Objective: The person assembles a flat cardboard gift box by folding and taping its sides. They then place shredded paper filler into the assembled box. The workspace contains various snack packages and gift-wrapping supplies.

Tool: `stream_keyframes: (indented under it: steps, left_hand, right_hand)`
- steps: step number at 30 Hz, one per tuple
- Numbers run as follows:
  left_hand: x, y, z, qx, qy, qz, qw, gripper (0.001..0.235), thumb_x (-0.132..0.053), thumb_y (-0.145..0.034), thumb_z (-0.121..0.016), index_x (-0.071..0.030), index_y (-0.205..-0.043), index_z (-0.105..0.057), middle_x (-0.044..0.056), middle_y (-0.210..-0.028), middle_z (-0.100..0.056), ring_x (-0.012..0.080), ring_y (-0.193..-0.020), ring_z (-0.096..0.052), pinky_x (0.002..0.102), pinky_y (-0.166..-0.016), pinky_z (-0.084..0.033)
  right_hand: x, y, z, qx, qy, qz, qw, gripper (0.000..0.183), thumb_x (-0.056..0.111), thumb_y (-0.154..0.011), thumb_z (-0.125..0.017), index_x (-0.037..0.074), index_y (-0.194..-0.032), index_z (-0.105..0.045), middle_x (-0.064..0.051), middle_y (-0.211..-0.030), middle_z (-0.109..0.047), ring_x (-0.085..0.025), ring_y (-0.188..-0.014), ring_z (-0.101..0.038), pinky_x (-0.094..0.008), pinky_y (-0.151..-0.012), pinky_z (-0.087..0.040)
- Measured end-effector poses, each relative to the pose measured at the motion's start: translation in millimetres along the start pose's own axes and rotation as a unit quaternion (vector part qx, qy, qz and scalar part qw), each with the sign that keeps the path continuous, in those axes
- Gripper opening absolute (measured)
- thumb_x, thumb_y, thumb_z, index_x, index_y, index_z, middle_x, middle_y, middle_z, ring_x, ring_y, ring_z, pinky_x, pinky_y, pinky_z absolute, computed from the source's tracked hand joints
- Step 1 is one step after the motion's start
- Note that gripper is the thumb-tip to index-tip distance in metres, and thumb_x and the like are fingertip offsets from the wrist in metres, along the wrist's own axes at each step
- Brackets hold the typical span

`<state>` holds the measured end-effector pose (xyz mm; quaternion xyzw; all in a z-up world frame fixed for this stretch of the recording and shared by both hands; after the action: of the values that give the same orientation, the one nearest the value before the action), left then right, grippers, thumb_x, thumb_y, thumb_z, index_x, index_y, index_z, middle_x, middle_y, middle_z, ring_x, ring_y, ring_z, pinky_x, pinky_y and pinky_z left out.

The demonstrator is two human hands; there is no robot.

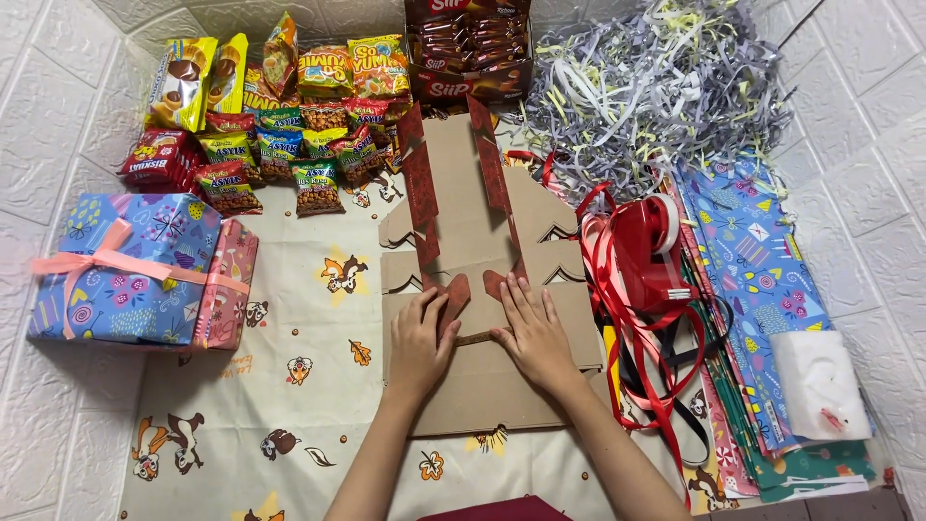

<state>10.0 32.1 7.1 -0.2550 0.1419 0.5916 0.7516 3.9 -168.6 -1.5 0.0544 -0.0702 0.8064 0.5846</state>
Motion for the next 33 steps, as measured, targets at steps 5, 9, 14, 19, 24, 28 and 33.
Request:
stream_keyframes:
  steps: [5,9,14,19,24,28,33]
  left_hand:
    - [-10,-2,7,0.069,0.001,-0.013,0.998,0.072,-0.056,-0.089,-0.050,-0.014,-0.145,-0.032,0.012,-0.151,-0.027,0.0281,-0.140,-0.024,0.043,-0.110,-0.020]
    - [-20,-5,15,0.099,-0.015,-0.014,0.995,0.074,-0.049,-0.092,-0.048,-0.007,-0.147,-0.025,0.016,-0.156,-0.018,0.0272,-0.144,-0.016,0.045,-0.115,-0.010]
    - [-11,-5,-6,0.109,-0.044,-0.001,0.993,0.079,-0.050,-0.087,-0.055,-0.006,-0.147,-0.025,0.015,-0.156,-0.018,0.0261,-0.144,-0.016,0.047,-0.115,-0.008]
    - [-13,-8,-13,0.127,-0.047,0.025,0.990,0.082,-0.044,-0.085,-0.060,-0.002,-0.146,-0.025,0.018,-0.155,-0.018,0.0295,-0.145,-0.014,0.051,-0.114,-0.004]
    - [-6,-8,-24,0.137,-0.058,0.026,0.989,0.084,-0.039,-0.084,-0.062,-0.001,-0.147,-0.020,0.020,-0.156,-0.015,0.0308,-0.145,-0.010,0.052,-0.114,-0.002]
    - [-10,-8,-21,0.144,-0.061,0.025,0.987,0.083,-0.038,-0.085,-0.060,-0.001,-0.147,-0.019,0.020,-0.156,-0.014,0.0313,-0.145,-0.009,0.053,-0.114,-0.002]
    - [-17,-8,-13,0.158,-0.064,0.022,0.985,0.075,-0.035,-0.090,-0.052,0.000,-0.147,-0.017,0.021,-0.156,-0.008,0.0314,-0.145,-0.003,0.053,-0.113,0.002]
  right_hand:
    - [-1,0,-4,-0.001,0.007,-0.004,1.000,0.069,0.053,-0.096,-0.033,0.015,-0.151,-0.017,-0.004,-0.158,-0.011,-0.021,-0.145,-0.010,-0.047,-0.114,-0.006]
    - [1,-1,-4,0.006,0.002,-0.010,1.000,0.066,0.050,-0.098,-0.031,0.013,-0.150,-0.017,-0.005,-0.158,-0.012,-0.021,-0.144,-0.010,-0.048,-0.114,-0.006]
    - [9,4,0,-0.089,0.018,0.010,0.996,0.059,0.038,-0.095,-0.044,0.008,-0.146,-0.031,-0.009,-0.155,-0.025,-0.023,-0.143,-0.021,-0.055,-0.112,-0.010]
    - [29,22,-1,-0.188,-0.001,0.075,0.979,0.039,0.018,-0.091,-0.054,0.016,-0.130,-0.054,-0.001,-0.142,-0.048,-0.016,-0.135,-0.039,-0.051,-0.114,-0.016]
    - [44,36,-1,-0.126,-0.057,0.127,0.982,0.048,-0.001,-0.080,-0.047,0.014,-0.123,-0.060,-0.002,-0.125,-0.061,-0.016,-0.118,-0.055,-0.046,-0.112,-0.027]
    - [37,36,4,-0.097,-0.074,0.135,0.983,0.056,-0.005,-0.078,-0.048,0.017,-0.129,-0.056,0.002,-0.133,-0.056,-0.014,-0.123,-0.051,-0.051,-0.113,-0.017]
    - [40,34,23,-0.051,-0.097,0.099,0.989,0.065,-0.009,-0.078,-0.044,0.024,-0.133,-0.050,0.008,-0.135,-0.054,-0.008,-0.124,-0.048,-0.061,-0.111,0.003]
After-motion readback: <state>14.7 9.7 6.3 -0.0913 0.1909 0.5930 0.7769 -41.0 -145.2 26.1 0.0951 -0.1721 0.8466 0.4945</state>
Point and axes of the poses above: each hand's wrist, its own y-axis away from the middle knuckle, its own z-axis out of the back of the hand, x = y × z, the point moved 2 cm from there along -y, towards the middle knuckle
